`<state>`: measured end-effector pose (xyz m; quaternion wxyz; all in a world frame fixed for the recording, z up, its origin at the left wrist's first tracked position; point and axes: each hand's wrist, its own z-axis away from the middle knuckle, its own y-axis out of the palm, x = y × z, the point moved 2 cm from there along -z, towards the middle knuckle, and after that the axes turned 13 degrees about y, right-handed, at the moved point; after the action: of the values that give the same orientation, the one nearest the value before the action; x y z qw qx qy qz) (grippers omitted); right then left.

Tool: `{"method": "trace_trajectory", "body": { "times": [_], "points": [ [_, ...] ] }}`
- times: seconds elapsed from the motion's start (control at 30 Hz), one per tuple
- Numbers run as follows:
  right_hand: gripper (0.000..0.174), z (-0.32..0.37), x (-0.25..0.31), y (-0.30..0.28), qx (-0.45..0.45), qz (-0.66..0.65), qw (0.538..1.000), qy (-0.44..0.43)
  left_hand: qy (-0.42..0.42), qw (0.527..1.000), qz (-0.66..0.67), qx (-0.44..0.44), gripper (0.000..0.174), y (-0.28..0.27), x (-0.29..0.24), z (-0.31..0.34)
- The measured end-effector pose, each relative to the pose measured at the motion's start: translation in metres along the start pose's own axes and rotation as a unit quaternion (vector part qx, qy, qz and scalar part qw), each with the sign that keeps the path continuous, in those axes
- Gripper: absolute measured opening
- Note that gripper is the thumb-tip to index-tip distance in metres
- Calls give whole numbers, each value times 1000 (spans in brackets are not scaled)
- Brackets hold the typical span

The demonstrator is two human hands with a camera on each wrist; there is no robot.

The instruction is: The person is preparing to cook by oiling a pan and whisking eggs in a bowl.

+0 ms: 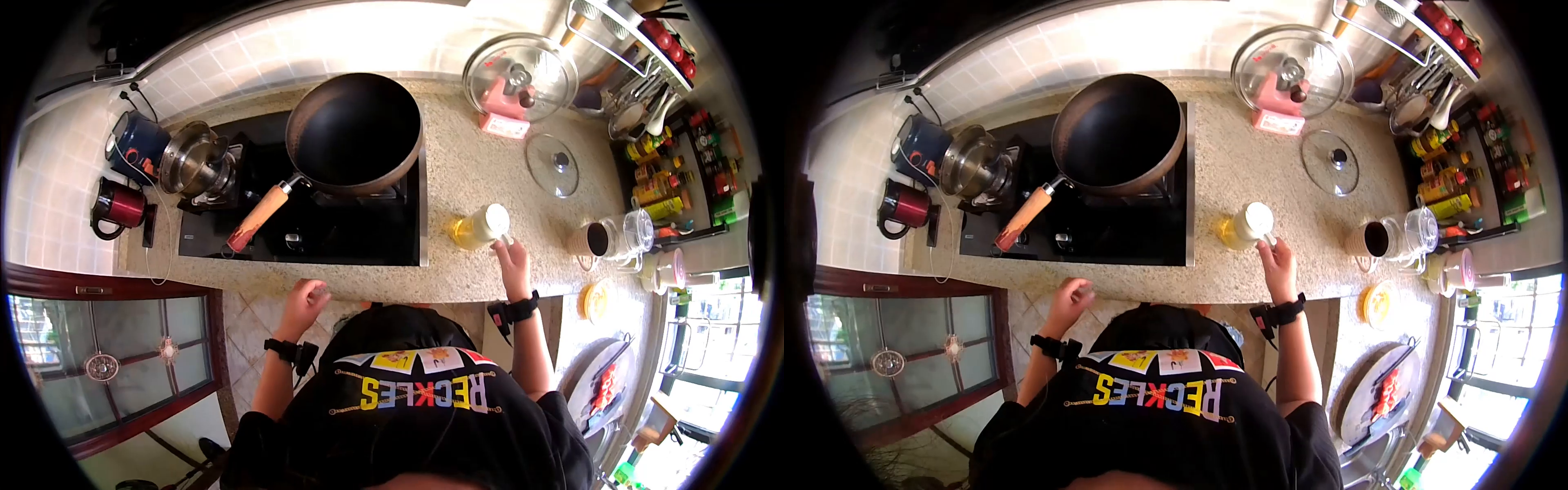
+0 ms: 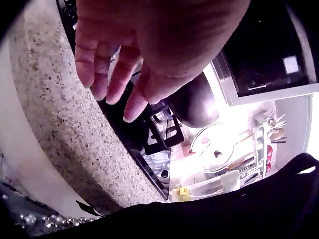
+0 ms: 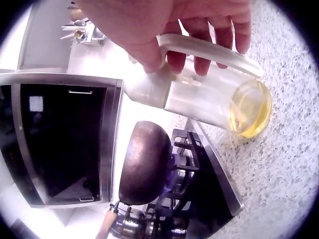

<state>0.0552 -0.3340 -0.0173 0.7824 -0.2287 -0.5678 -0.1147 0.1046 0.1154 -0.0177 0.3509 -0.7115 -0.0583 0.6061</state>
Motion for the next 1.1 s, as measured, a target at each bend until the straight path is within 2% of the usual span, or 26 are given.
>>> {"method": "trace_trajectory", "body": {
  "times": [0.03, 0.1, 0.13, 0.2, 0.3, 0.47, 0.6, 0.67, 0.73, 0.77, 0.83, 0.87, 0.93, 1.0, 1.07, 1.1],
  "points": [
    [21, 1, 1, 1, 3, -8, 1000, 2, -1, 1000, 2, 4, 18, 2, 8, 0],
    [21, -1, -1, 2, 3, -19, 1000, 2, 199, 976, -83, 19, 27, 1, 24, -4],
    [22, -1, -5, 2, 14, -39, 999, 11, 198, 976, -82, 21, 27, 2, 17, -6],
    [23, -1, -2, 3, 26, -57, 998, 19, 51, 995, 30, -78, 26, 2, -3, -9],
    [26, 1, 14, 6, 40, -73, 996, 16, 22, 998, 22, -62, 27, -2, -11, -11],
    [25, -6, 19, -4, 48, -68, 996, 22, 49, 998, 1, -45, 29, -1, -4, -12],
    [20, -5, 42, -8, 79, -127, 988, 27, 54, 998, 2, -36, 27, 0, -12, -13],
    [19, -10, 34, -6, 75, -138, 987, 31, 65, 997, 2, -31, 26, 2, -13, -15],
    [25, -16, 27, -4, 113, -254, 960, 10, 75, 997, 3, -28, 26, 2, -16, -17],
    [25, -19, 25, -4, 114, -254, 961, 10, 69, 998, 4, -14, 25, 1, -18, -18],
    [32, -23, 23, -5, 119, -328, 936, 49, 64, 998, 4, 2, 25, 0, -19, -18],
    [32, -23, 24, -4, 119, -328, 936, 49, 64, 998, 1, 4, 25, 1, -17, -19],
    [43, -21, 27, -3, 83, -319, 940, 87, 62, 998, -2, 6, 25, 2, -16, -19],
    [43, -25, 20, -2, 87, -323, 938, 93, 63, 998, -13, 11, 24, 2, -16, -19],
    [41, -24, 23, 2, 30, -338, 936, 95, 62, 998, -8, 18, 24, 4, -15, -18],
    [41, -27, 22, 3, 31, -337, 936, 96, 63, 998, -3, 25, 24, 4, -14, -19]
  ]
}}
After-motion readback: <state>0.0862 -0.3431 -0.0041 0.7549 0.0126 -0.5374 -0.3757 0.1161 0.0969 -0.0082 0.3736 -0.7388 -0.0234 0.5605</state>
